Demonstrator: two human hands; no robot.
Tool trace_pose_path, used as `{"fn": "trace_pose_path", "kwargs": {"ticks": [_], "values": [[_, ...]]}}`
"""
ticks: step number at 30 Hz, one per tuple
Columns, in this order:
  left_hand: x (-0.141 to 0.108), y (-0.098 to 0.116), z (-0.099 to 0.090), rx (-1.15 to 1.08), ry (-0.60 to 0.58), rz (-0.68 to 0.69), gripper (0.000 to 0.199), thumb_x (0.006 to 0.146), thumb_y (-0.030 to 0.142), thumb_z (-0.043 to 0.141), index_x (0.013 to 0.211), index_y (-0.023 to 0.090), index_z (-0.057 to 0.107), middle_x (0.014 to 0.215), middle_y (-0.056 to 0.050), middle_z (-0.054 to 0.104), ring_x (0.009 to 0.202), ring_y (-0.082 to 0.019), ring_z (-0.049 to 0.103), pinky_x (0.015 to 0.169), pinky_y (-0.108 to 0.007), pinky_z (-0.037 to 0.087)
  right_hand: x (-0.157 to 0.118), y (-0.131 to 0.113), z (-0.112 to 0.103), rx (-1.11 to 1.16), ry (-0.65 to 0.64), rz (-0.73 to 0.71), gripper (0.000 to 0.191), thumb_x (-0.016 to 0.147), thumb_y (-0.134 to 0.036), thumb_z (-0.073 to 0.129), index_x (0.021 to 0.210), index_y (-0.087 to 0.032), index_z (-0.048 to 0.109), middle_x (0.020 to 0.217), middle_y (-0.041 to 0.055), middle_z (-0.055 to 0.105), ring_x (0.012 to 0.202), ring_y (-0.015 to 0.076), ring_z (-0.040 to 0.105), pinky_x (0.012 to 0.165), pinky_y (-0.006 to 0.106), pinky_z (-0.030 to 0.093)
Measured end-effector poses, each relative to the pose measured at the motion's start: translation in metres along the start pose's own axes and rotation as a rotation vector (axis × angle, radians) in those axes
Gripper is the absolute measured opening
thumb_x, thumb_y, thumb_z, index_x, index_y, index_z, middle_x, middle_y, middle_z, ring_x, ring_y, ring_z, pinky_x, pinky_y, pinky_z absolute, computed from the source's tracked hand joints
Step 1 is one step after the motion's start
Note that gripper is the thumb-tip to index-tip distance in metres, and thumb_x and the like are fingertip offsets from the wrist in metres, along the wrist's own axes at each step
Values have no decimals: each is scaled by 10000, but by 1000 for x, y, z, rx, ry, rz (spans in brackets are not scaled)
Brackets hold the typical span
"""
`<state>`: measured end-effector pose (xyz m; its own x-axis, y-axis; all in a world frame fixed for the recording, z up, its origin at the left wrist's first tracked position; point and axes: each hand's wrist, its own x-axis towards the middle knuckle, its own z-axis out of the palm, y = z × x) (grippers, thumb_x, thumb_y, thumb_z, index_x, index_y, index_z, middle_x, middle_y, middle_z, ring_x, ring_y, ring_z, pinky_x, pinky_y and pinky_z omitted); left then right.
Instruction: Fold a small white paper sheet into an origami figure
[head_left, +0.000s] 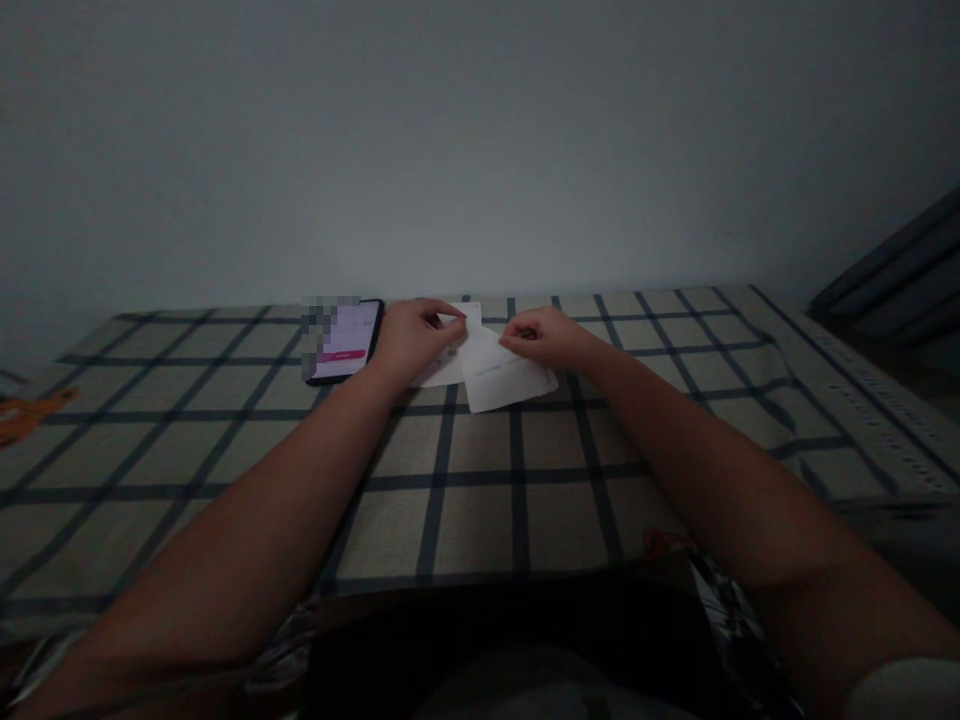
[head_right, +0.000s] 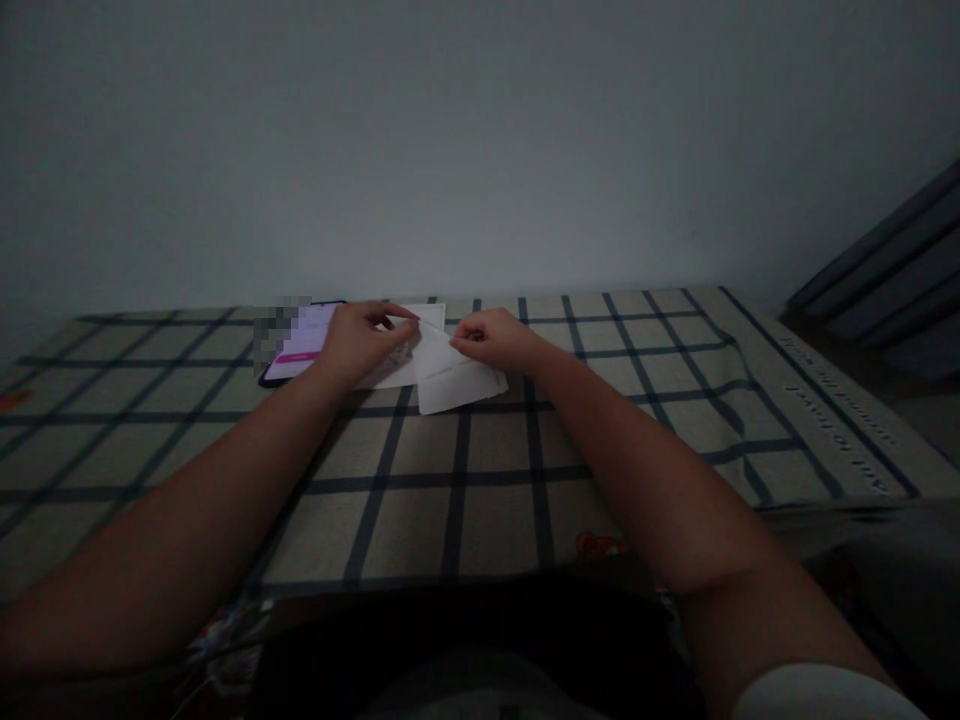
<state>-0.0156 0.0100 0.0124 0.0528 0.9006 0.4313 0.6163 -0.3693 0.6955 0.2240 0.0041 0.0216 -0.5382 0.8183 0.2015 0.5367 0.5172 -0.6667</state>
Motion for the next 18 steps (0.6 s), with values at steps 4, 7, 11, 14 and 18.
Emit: {"fn": "trace_pose_path", "kwargs": {"ticks": [4,7,11,14,18], "values": [[3,-6,-3,12,-5,38,294,757,386,723,922,171,837,793,-59,770,700,-174,639,676,-266,459,-1,2,-1,23,20,22,263,852,-398,596,799,-156,683,750,34,636,691,149,523,642,277,340],[6,-9,-5,19,13,48,272,755,368,728,911,176,840,817,-63,786,713,-173,652,698,-266,478,-2,4,-2,42,19,17,257,849,-396,598,796,-158,681,759,36,641,691,149,525,641,277,343],[8,-13,-8,-25,63,10,271,757,377,742,900,167,837,831,-78,793,733,-184,670,711,-277,509,-2,6,-4,59,27,33,251,858,-393,604,808,-160,683,793,46,662,708,152,537,655,279,359],[10,-15,-8,-54,79,-19,268,757,380,750,895,164,829,832,-83,789,740,-186,677,724,-281,524,-2,7,-5,68,26,36,260,870,-407,604,828,-164,684,825,55,669,736,159,552,671,283,371],[12,-15,-7,-114,135,-72,279,745,372,754,893,142,809,794,-77,767,716,-173,665,704,-274,528,-2,6,-5,80,37,29,282,872,-429,599,814,-161,665,786,42,629,713,152,521,663,287,361]]}}
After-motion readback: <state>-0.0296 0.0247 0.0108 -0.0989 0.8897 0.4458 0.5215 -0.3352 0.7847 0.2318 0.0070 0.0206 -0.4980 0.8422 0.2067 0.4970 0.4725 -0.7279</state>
